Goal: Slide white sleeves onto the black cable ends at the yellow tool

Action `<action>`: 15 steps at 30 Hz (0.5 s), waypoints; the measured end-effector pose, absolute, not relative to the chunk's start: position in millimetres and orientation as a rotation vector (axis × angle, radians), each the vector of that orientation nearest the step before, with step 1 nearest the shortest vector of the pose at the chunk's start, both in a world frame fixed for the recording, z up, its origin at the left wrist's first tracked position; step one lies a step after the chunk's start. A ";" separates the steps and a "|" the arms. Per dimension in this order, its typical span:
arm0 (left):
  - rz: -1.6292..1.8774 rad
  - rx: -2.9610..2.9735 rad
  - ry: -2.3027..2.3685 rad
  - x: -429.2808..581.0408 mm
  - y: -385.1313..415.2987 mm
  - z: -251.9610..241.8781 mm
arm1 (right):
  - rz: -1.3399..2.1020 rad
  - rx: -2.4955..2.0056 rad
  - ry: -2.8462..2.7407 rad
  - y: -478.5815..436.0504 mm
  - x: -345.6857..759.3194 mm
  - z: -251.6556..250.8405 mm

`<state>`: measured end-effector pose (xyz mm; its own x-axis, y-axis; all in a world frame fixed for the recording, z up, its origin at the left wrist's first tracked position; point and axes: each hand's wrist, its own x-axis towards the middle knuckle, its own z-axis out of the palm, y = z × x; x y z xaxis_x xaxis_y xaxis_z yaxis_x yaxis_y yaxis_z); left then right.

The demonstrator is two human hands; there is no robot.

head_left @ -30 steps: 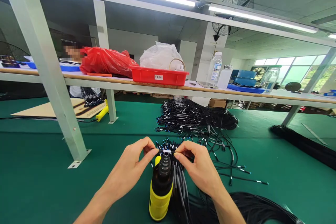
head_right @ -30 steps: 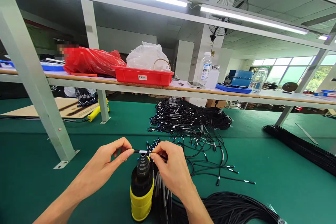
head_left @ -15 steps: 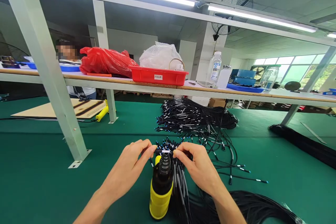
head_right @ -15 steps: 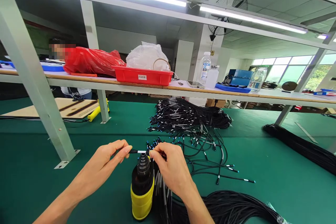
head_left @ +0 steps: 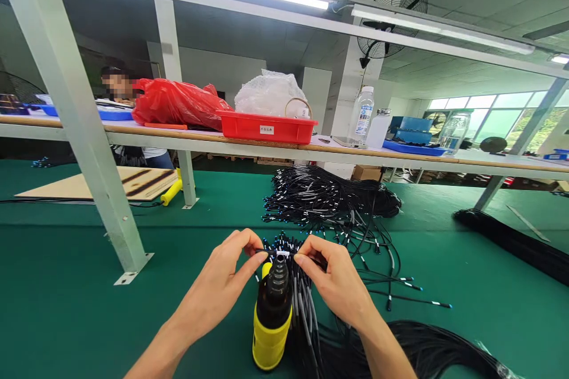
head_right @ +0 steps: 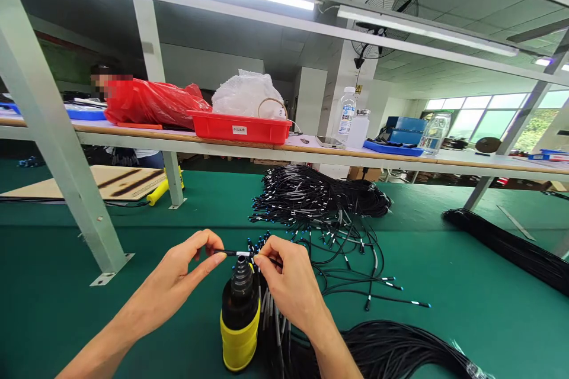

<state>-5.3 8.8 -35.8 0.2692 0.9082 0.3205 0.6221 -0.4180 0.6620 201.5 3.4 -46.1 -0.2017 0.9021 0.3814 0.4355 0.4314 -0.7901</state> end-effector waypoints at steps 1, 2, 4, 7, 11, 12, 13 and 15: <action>0.938 2.161 1.394 -5.1 8.6 -35.6 | 0.658 -1.158 -1.823 3.1 202.0 -46.0; 0.922 2.184 1.408 -4.9 8.4 -35.4 | 0.641 -1.170 -1.836 2.8 202.5 -45.9; 0.899 2.225 1.440 -4.4 8.6 -35.2 | 0.612 -1.184 -1.869 2.3 203.0 -45.9; 0.899 2.238 1.488 -4.0 9.6 -35.0 | 0.582 -1.184 -1.905 2.2 202.4 -45.8; 0.908 2.233 1.499 -4.3 10.8 -34.3 | 0.552 -1.206 -1.899 3.5 200.6 -45.6; 0.915 2.228 1.487 -4.5 10.7 -34.3 | 0.555 -1.204 -1.888 4.0 200.2 -45.9; 0.925 2.224 1.473 -4.7 10.6 -34.4 | 0.564 -1.198 -1.876 4.5 199.8 -46.3; 0.955 2.213 1.452 -5.4 10.0 -35.0 | 0.595 -1.174 -1.848 5.4 199.0 -47.8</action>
